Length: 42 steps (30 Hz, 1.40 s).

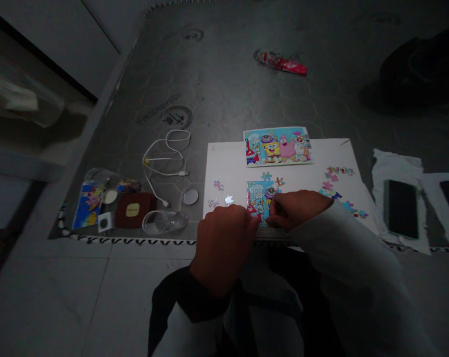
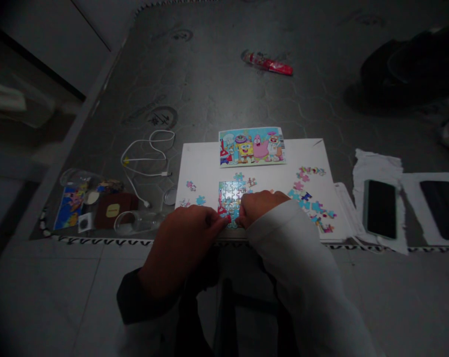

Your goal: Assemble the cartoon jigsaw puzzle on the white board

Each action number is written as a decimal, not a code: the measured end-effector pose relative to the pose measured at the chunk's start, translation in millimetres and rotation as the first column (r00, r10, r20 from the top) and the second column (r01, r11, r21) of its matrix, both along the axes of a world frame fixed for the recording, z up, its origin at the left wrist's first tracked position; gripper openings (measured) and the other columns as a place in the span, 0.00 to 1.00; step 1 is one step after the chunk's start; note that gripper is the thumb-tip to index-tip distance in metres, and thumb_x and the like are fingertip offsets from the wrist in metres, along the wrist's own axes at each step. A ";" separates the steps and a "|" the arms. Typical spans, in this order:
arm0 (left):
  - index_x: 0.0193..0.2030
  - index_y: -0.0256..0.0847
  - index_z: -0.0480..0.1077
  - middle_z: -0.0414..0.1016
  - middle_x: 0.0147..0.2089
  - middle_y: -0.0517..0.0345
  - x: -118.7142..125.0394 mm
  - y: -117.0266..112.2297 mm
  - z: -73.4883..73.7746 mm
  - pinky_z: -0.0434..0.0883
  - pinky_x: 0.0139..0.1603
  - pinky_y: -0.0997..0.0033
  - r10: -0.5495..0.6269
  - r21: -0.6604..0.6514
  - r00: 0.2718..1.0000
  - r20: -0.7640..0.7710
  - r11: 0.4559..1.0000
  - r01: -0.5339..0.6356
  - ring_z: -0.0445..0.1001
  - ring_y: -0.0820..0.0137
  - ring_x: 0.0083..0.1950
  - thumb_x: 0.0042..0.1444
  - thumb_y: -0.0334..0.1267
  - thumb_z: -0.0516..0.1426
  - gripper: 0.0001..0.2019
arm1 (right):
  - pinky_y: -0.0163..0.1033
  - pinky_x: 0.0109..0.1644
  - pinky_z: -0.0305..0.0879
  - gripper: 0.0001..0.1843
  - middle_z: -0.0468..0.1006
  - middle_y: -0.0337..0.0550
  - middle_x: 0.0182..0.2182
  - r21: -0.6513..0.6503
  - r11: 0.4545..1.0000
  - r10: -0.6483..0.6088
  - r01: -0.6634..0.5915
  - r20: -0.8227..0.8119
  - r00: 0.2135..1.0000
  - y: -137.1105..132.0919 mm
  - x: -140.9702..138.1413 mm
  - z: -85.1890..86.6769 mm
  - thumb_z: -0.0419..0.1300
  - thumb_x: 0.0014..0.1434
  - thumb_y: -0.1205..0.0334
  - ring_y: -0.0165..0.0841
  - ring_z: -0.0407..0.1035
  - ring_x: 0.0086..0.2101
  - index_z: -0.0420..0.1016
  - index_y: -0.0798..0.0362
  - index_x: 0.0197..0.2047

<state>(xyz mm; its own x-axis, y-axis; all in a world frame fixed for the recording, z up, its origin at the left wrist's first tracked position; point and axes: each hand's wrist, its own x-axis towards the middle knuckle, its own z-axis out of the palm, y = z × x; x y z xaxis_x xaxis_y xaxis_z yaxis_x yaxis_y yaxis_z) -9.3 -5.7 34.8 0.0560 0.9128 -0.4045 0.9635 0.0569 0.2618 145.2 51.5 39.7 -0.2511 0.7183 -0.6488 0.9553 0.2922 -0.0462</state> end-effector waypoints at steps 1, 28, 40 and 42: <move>0.33 0.43 0.77 0.77 0.31 0.54 0.5 -0.3 0.0 0.62 0.33 0.65 0.011 0.013 1.000 -0.002 1.000 -0.011 0.74 0.63 0.33 0.63 0.51 0.55 0.17 | 0.44 0.37 0.63 0.10 0.83 0.46 0.39 -0.001 1.000 -0.002 0.001 -0.002 1.000 0.1 0.1 -0.1 0.59 0.60 0.53 0.42 0.76 0.40 0.77 0.48 0.40; 0.37 0.46 0.73 0.77 0.33 0.57 1.5 -2.1 -0.2 0.59 0.31 0.68 0.067 0.072 0.998 -0.019 0.995 -0.065 0.75 0.61 0.35 0.57 0.50 0.63 0.11 | 0.42 0.37 0.61 0.12 0.83 0.46 0.38 -0.016 1.000 -0.008 0.008 0.009 1.000 1.8 1.7 -5.4 0.61 0.59 0.51 0.42 0.76 0.40 0.77 0.48 0.42; 0.31 0.47 0.73 0.76 0.29 0.57 -1.2 -5.1 4.6 0.47 0.28 0.67 0.025 0.107 0.999 0.024 0.994 -0.027 0.71 0.65 0.28 0.64 0.41 0.51 0.13 | 0.42 0.36 0.61 0.11 0.83 0.46 0.37 -0.014 1.000 -0.014 0.014 -0.008 1.000 1.4 0.7 -3.3 0.59 0.59 0.52 0.40 0.75 0.37 0.76 0.49 0.40; 0.31 0.46 0.73 0.75 0.29 0.57 -0.8 -4.4 1.9 0.47 0.28 0.67 0.018 0.113 0.999 0.050 0.993 -0.024 0.70 0.66 0.28 0.65 0.41 0.50 0.14 | 0.41 0.35 0.61 0.11 0.83 0.45 0.37 -0.005 1.000 -0.010 0.010 -0.007 1.000 1.2 0.6 -3.8 0.59 0.59 0.52 0.39 0.75 0.37 0.76 0.49 0.40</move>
